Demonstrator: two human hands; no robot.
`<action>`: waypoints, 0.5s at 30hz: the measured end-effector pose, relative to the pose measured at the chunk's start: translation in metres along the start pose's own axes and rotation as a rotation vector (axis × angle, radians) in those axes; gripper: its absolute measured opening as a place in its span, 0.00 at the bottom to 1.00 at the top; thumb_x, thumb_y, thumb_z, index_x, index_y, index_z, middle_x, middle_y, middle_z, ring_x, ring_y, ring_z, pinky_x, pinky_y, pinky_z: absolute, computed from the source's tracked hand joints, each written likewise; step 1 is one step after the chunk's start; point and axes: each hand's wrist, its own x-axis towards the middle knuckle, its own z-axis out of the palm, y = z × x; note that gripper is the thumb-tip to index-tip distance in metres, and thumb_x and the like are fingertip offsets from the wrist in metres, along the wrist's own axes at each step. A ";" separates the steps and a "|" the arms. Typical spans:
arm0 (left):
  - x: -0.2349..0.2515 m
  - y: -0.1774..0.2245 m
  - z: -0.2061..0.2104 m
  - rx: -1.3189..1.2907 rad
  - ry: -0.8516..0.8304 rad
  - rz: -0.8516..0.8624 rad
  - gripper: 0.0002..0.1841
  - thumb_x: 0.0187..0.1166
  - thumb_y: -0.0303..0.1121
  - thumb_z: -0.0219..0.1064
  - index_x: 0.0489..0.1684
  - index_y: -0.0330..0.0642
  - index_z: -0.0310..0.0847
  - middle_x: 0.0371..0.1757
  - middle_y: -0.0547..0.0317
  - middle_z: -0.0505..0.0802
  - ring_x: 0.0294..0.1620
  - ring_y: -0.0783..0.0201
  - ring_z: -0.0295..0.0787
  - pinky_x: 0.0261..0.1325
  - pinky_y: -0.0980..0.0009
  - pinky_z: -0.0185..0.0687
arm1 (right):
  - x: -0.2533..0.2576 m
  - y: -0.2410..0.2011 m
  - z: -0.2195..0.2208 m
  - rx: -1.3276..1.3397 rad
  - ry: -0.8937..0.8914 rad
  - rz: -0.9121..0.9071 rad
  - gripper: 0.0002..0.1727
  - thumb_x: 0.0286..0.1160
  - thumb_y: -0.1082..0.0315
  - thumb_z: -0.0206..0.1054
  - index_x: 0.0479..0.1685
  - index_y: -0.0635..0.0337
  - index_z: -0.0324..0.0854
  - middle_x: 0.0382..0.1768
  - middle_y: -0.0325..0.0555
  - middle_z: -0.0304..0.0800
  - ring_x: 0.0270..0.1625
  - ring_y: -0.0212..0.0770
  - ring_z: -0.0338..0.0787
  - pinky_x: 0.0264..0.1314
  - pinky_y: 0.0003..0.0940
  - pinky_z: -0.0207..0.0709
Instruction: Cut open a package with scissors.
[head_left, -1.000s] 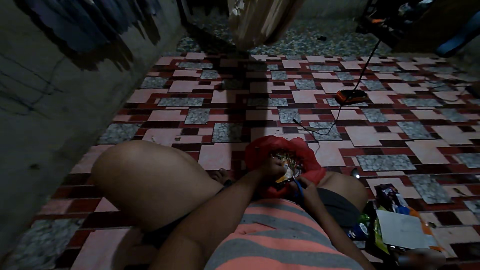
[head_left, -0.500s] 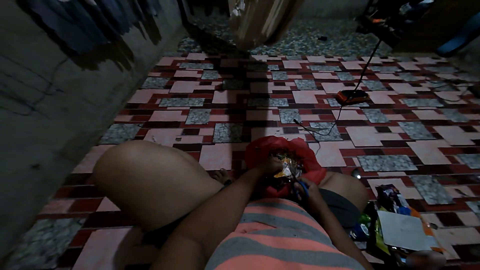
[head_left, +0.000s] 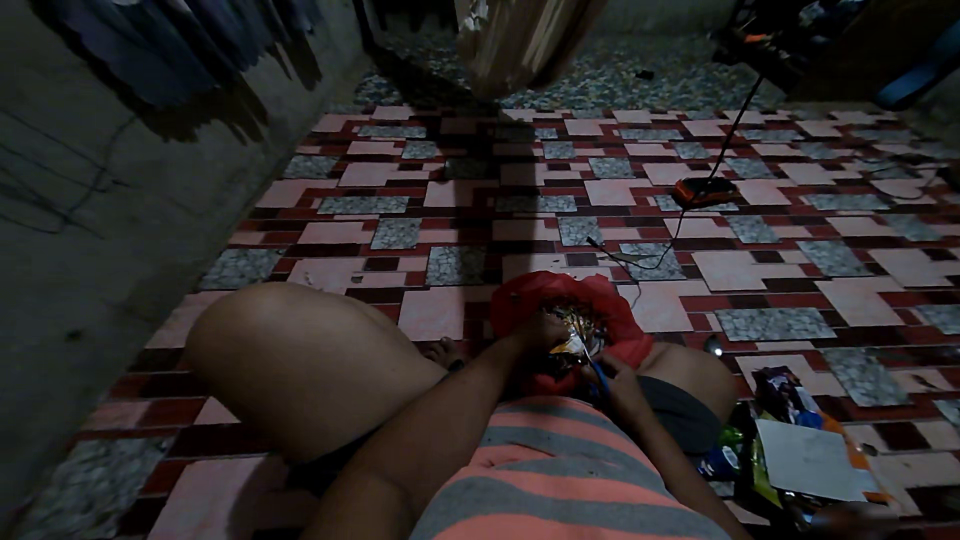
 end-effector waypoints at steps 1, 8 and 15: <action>0.001 -0.001 0.000 -0.019 0.005 0.000 0.17 0.89 0.37 0.58 0.47 0.29 0.84 0.42 0.49 0.86 0.41 0.63 0.78 0.52 0.60 0.76 | 0.001 0.002 0.000 -0.007 0.007 -0.007 0.11 0.74 0.67 0.72 0.47 0.66 0.83 0.28 0.37 0.86 0.25 0.26 0.82 0.30 0.23 0.79; 0.004 -0.009 0.000 -0.055 -0.009 0.044 0.15 0.89 0.38 0.60 0.46 0.31 0.83 0.36 0.56 0.83 0.34 0.69 0.74 0.45 0.68 0.74 | 0.003 0.008 0.001 -0.018 0.025 -0.067 0.07 0.74 0.70 0.72 0.41 0.65 0.83 0.22 0.35 0.83 0.21 0.26 0.79 0.26 0.23 0.77; 0.002 -0.008 0.002 -0.124 -0.027 0.007 0.13 0.87 0.37 0.61 0.44 0.32 0.82 0.36 0.57 0.84 0.34 0.68 0.76 0.44 0.66 0.76 | 0.000 -0.003 -0.003 -0.031 -0.060 0.056 0.17 0.78 0.60 0.67 0.54 0.66 0.81 0.31 0.37 0.84 0.25 0.26 0.80 0.29 0.22 0.78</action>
